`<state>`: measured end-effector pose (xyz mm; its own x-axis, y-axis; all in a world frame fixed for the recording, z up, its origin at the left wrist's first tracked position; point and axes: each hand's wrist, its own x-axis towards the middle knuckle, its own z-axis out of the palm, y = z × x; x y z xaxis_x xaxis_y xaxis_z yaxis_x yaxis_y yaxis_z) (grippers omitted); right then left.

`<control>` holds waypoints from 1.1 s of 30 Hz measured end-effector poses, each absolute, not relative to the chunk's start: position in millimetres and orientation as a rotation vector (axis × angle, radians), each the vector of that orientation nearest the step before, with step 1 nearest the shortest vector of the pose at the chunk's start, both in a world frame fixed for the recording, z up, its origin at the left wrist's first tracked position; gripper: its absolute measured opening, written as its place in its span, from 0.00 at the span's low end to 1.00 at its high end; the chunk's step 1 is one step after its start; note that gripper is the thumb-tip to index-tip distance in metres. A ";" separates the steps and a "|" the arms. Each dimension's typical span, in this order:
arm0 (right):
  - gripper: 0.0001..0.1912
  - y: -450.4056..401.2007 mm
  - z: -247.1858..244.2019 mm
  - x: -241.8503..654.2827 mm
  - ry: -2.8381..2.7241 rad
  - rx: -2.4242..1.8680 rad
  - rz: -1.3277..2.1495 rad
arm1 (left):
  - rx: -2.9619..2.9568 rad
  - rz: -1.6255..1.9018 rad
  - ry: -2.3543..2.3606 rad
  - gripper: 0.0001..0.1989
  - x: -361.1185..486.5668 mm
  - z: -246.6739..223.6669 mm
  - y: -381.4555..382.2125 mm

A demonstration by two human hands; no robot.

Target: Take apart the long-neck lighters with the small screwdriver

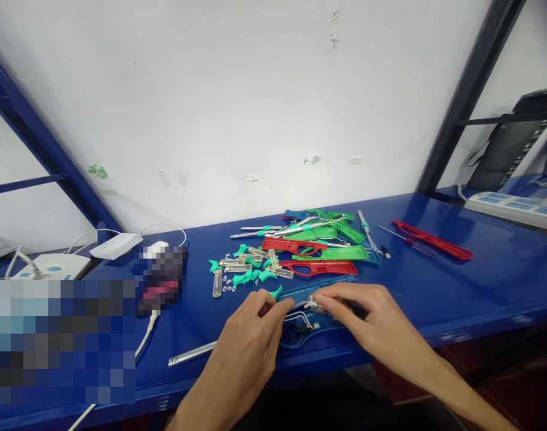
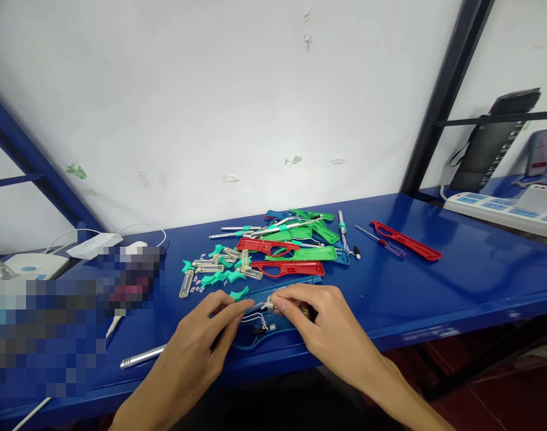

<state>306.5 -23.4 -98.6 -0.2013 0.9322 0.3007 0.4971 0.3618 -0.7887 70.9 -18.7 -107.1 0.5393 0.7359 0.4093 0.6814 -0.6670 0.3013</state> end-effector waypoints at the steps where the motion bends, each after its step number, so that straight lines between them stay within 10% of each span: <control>1: 0.15 -23.2 -98.8 306.4 -1.838 -1.251 0.695 | 2.658 0.783 1.236 0.18 70.9 -107.0 -18.9; 33: 0.11 -24.2 -105.0 306.3 -1.964 -1.052 0.570 | 2.838 1.005 1.139 0.10 76.7 -107.0 -19.1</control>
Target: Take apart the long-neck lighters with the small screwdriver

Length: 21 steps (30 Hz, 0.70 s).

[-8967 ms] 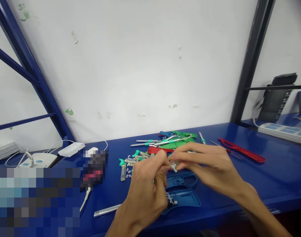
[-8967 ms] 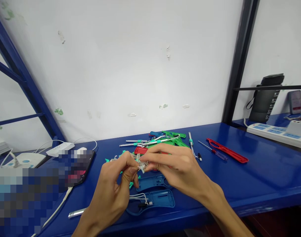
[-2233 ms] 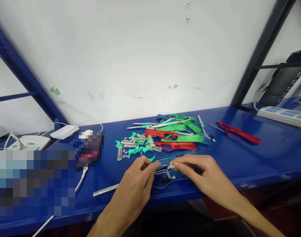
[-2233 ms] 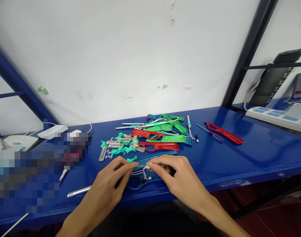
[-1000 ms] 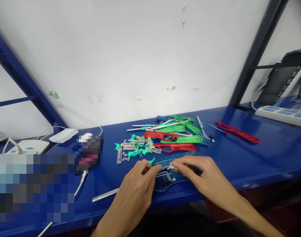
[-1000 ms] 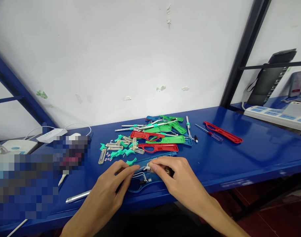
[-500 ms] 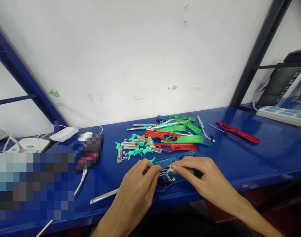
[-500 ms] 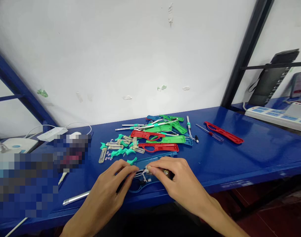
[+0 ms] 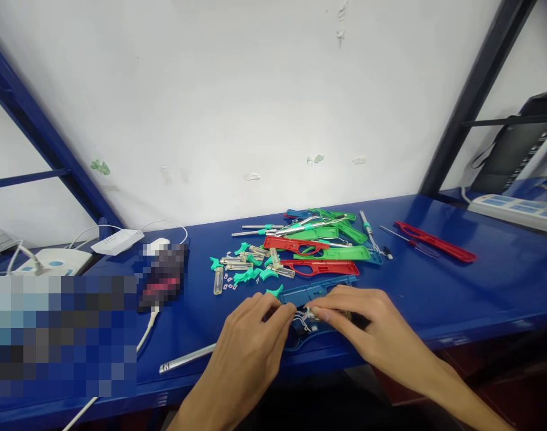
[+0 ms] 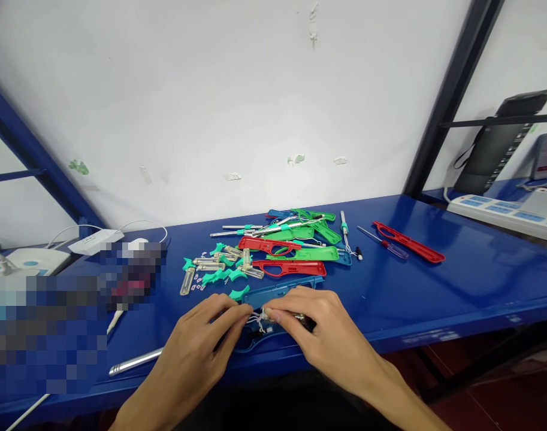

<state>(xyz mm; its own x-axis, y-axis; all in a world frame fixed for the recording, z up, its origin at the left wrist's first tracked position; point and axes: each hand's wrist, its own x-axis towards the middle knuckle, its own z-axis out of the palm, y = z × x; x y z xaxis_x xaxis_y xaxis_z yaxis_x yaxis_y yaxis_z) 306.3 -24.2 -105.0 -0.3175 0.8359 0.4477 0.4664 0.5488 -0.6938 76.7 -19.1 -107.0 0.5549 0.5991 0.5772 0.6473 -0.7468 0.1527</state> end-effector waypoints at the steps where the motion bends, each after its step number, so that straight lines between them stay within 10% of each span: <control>1: 0.11 -24.4 -104.9 306.2 -1.962 -1.046 0.569 | -2.702 -0.952 -1.081 0.10 76.8 -106.7 -19.1; 21: 0.11 -24.4 -108.2 305.8 -1.999 -0.995 0.540 | -2.694 -0.917 -0.980 0.08 74.8 -110.0 -20.4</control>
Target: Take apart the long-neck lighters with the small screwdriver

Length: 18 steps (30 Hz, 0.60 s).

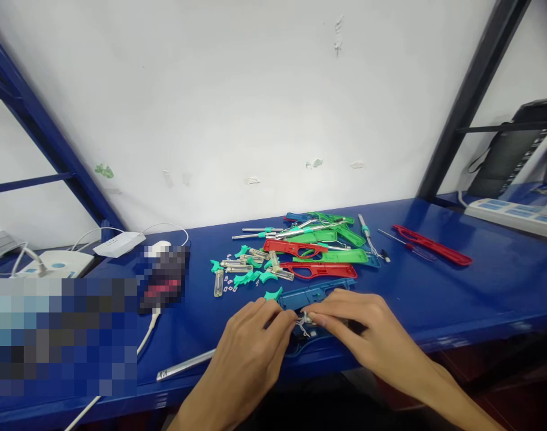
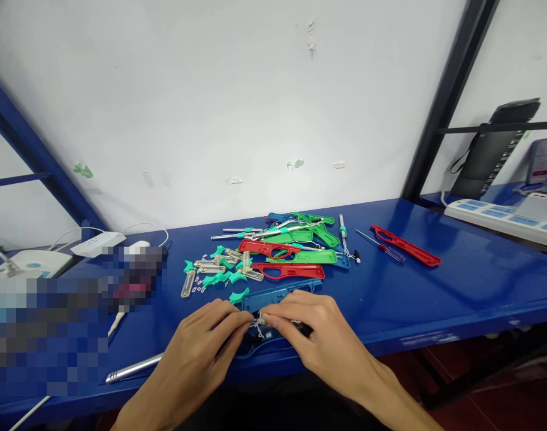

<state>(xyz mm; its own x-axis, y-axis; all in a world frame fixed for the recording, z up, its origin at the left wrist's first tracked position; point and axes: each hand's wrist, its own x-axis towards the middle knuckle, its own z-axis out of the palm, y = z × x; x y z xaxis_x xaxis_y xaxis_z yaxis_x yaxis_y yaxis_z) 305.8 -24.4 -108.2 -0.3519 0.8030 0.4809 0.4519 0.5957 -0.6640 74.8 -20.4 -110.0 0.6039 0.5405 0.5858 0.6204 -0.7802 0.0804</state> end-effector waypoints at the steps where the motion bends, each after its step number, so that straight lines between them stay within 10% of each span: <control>1: 0.11 -24.4 -108.0 305.7 -2.001 -0.992 0.543 | -2.696 -0.916 -0.973 0.08 74.5 -110.0 -20.8; 18: 0.13 -26.1 -107.3 302.0 -2.024 -0.870 0.423 | -2.696 -0.864 -0.915 0.10 74.1 -104.8 -21.8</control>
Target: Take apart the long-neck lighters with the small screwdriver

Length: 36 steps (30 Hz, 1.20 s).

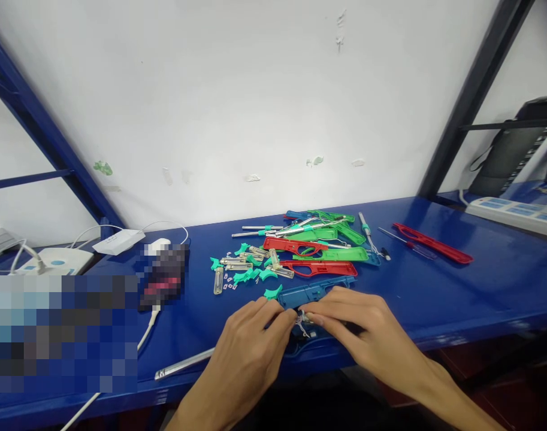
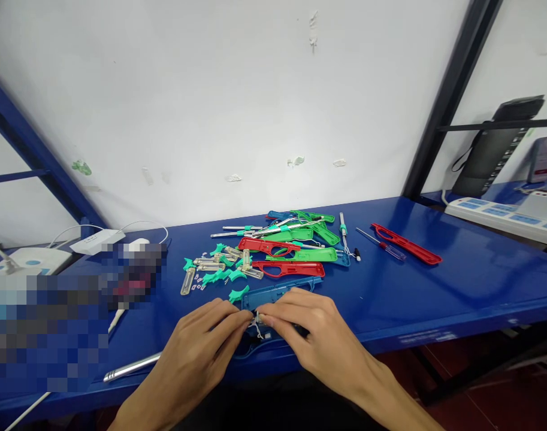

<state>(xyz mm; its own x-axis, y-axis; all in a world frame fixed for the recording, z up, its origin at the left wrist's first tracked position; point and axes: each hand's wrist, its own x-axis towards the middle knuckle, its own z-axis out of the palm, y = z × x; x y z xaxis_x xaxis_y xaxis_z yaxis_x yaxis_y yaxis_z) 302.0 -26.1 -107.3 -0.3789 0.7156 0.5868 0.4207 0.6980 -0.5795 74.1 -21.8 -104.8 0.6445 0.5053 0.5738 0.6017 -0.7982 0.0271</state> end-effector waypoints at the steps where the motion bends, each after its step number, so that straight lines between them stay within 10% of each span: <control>1: 0.13 -26.1 -107.8 301.7 -2.027 -0.857 0.407 | -2.701 -0.870 -0.913 0.10 74.2 -105.2 -21.7; 36: 0.11 -26.1 -113.3 302.8 -2.063 -0.782 0.230 | -2.687 -1.065 -0.958 0.06 74.6 -109.5 -22.3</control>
